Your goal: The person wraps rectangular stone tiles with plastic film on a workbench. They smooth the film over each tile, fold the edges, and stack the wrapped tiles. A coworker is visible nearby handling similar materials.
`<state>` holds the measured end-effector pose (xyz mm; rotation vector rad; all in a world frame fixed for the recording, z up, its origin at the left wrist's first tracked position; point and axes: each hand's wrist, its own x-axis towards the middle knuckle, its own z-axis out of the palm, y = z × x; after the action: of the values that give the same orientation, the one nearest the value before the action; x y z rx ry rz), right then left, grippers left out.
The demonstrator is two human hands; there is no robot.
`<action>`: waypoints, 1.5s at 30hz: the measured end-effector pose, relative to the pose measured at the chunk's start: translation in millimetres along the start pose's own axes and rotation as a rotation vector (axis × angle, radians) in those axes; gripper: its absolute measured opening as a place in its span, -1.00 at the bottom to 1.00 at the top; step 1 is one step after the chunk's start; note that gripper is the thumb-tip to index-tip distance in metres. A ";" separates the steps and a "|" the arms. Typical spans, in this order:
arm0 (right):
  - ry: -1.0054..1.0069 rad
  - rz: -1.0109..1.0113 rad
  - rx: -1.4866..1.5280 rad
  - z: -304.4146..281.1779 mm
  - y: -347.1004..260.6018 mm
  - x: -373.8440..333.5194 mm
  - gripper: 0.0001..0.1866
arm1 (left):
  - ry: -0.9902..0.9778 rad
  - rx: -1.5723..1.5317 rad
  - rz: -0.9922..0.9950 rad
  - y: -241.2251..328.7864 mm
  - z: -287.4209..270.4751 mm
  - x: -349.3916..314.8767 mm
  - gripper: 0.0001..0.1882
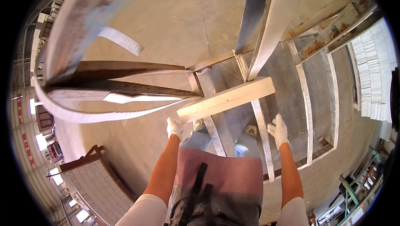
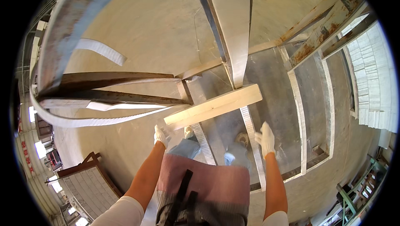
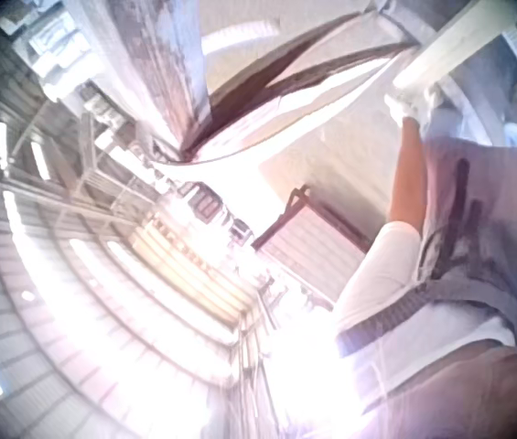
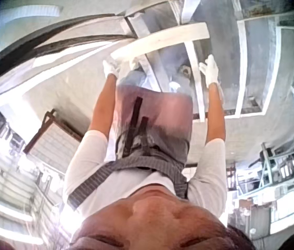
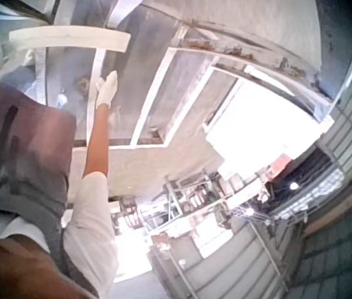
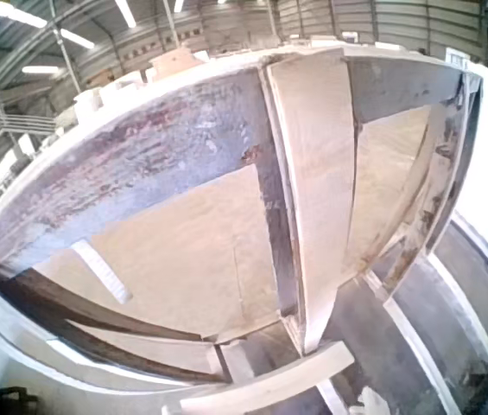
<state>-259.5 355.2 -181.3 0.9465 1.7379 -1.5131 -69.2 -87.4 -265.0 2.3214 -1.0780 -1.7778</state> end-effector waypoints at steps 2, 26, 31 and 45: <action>-0.036 -0.013 -0.115 -29.1 31.3 -20.2 -0.21 | 0.027 0.061 0.038 1.8 -21.1 -21.2 -0.41; 0.007 0.207 0.022 -230.0 62.3 -403.8 -0.32 | -0.424 0.887 0.365 -2.3 -320.2 -272.3 -0.45; 0.093 0.313 0.234 -149.9 207.5 -484.8 -0.46 | -0.531 0.684 0.385 108.1 -281.6 -268.4 -0.55; 0.138 0.051 0.003 47.4 362.8 -607.2 -0.59 | -0.757 1.147 0.284 114.2 -265.7 -253.7 -0.64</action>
<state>372.8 270.9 128.0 1.1118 1.7930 -1.4477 73.8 -139.7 88.3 1.4797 -2.9741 -2.2790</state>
